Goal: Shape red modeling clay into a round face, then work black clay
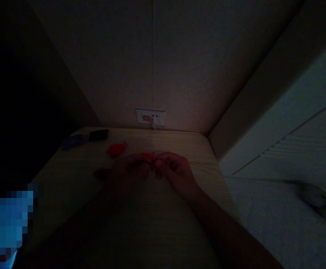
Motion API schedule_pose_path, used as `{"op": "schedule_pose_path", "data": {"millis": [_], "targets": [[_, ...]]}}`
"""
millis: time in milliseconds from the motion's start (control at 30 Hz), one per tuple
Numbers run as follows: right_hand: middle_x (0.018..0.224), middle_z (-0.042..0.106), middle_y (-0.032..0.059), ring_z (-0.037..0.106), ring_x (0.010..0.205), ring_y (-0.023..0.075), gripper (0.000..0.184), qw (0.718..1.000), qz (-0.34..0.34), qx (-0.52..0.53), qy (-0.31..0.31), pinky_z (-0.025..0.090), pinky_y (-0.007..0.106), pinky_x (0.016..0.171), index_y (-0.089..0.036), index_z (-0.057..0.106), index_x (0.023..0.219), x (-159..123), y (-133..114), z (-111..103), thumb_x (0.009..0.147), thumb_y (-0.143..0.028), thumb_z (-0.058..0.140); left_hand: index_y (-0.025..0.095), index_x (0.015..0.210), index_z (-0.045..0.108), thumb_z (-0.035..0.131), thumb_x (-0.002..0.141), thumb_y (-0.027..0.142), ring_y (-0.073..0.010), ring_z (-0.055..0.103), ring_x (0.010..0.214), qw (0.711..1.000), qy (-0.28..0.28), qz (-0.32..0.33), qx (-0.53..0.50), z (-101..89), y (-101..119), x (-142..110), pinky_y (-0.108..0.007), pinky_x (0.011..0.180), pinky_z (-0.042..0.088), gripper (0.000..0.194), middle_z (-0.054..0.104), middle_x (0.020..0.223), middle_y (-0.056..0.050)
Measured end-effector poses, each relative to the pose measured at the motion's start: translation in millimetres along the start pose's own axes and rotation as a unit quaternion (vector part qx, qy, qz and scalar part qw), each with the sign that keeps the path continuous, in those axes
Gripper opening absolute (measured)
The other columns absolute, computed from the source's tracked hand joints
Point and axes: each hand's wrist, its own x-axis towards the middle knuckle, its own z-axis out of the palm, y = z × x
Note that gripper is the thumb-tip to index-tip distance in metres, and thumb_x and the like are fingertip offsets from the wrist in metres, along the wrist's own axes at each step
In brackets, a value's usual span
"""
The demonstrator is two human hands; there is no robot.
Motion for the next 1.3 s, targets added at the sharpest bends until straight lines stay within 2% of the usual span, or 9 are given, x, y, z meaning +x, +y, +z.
{"op": "schedule_pose_path", "data": {"millis": [100, 233, 400, 567, 767, 933, 1033, 1167, 1300], "targets": [[0.068, 0.072, 0.0012, 0.062, 0.055, 0.0109, 0.017, 1.000, 0.004, -0.009, -0.002, 0.050, 0.022, 0.053, -0.019, 0.078, 0.088, -0.1, 1.4, -1.3, 0.086, -0.036, 0.079, 0.015, 0.086, 0.074, 0.079, 0.077, 0.032, -0.0099, 0.057, 0.057, 0.999, 0.000, -0.006, -0.032, 0.7, 0.2, -0.4, -0.024, 0.056, 0.046, 0.020, 0.069, 0.071, -0.001], [0.068, 0.073, 0.0012, 0.061, 0.054, 0.0108, 0.017, 1.000, 0.006, -0.007, 0.010, 0.048, 0.022, 0.052, -0.020, 0.079, 0.088, -0.1, 3.8, -2.4, 0.083, -0.036, 0.082, 0.017, 0.091, 0.074, 0.084, 0.073, 0.029, -0.0087, 0.057, 0.058, 0.998, 0.008, -0.018, -0.063, 1.6, 0.2, -0.8, -0.023, 0.057, 0.047, 0.024, 0.074, 0.082, -0.002], [0.063, 0.070, -0.0005, 0.059, 0.052, 0.0109, 0.018, 1.000, 0.006, -0.005, 0.013, 0.048, 0.023, 0.051, -0.021, 0.080, 0.091, -0.8, 2.2, -2.2, 0.080, -0.035, 0.085, 0.018, 0.083, 0.074, 0.082, 0.073, 0.024, -0.0095, 0.059, 0.061, 1.000, -0.004, -0.004, -0.025, 0.6, -1.1, -0.8, -0.022, 0.058, 0.048, 0.013, 0.074, 0.080, -0.002], [0.073, 0.075, 0.0011, 0.061, 0.055, 0.0114, 0.026, 0.999, -0.002, 0.036, 0.006, 0.050, 0.024, 0.053, -0.023, 0.080, 0.100, -1.8, -1.0, -3.5, 0.079, -0.037, 0.085, 0.018, 0.086, 0.074, 0.080, 0.075, 0.026, -0.0095, 0.058, 0.059, 1.000, 0.014, -0.003, -0.009, -0.8, -2.3, -0.3, -0.023, 0.057, 0.048, 0.015, 0.074, 0.080, -0.002], [0.067, 0.074, 0.0006, 0.062, 0.052, 0.0108, 0.017, 1.000, 0.001, 0.008, 0.026, 0.050, 0.021, 0.049, -0.022, 0.080, 0.086, -2.2, -2.9, -2.9, 0.073, -0.028, 0.089, 0.017, 0.083, 0.073, 0.080, 0.074, 0.027, -0.0082, 0.055, 0.056, 1.000, 0.000, -0.011, -0.021, 0.1, 1.9, 0.1, -0.022, 0.055, 0.047, 0.015, 0.071, 0.074, 0.000], [0.060, 0.072, -0.0002, 0.060, 0.049, 0.0103, 0.016, 0.999, 0.006, -0.019, 0.042, 0.048, 0.021, 0.047, -0.021, 0.080, 0.079, -0.2, -4.6, -0.7, 0.071, -0.029, 0.090, 0.018, 0.080, 0.074, 0.081, 0.073, 0.024, -0.0084, 0.057, 0.056, 0.999, -0.009, -0.016, -0.029, 1.5, 1.4, -0.2, -0.022, 0.055, 0.047, 0.012, 0.072, 0.074, 0.000], [0.057, 0.070, -0.0006, 0.059, 0.048, 0.0103, 0.016, 0.999, -0.004, -0.032, 0.043, 0.046, 0.021, 0.046, -0.021, 0.080, 0.078, 0.1, -4.9, -0.5, 0.071, -0.032, 0.090, 0.019, 0.081, 0.075, 0.084, 0.068, 0.022, -0.0110, 0.064, 0.063, 0.999, -0.007, -0.022, -0.030, 1.9, 0.3, -0.5, -0.024, 0.060, 0.052, 0.016, 0.076, 0.083, -0.002], [0.057, 0.069, -0.0007, 0.058, 0.049, 0.0103, 0.014, 0.999, -0.009, -0.037, 0.034, 0.045, 0.021, 0.047, -0.022, 0.080, 0.078, -0.8, -4.9, -1.0, 0.074, -0.033, 0.089, 0.020, 0.081, 0.075, 0.087, 0.067, 0.026, -0.0180, 0.072, 0.080, 1.000, -0.004, -0.020, -0.009, 0.7, -0.7, -1.0, -0.030, 0.074, 0.057, 0.020, 0.078, 0.086, -0.003], [0.059, 0.067, -0.0009, 0.058, 0.052, 0.0107, 0.012, 0.999, -0.016, -0.049, 0.017, 0.046, 0.022, 0.049, -0.022, 0.081, 0.078, -1.0, -5.9, -1.1, 0.076, -0.032, 0.088, 0.020, 0.082, 0.074, 0.087, 0.065, 0.026, -0.0205, 0.073, 0.084, 1.000, -0.003, -0.027, -0.002, -0.4, -2.3, -1.0, -0.033, 0.077, 0.059, 0.022, 0.078, 0.086, -0.004]]}}
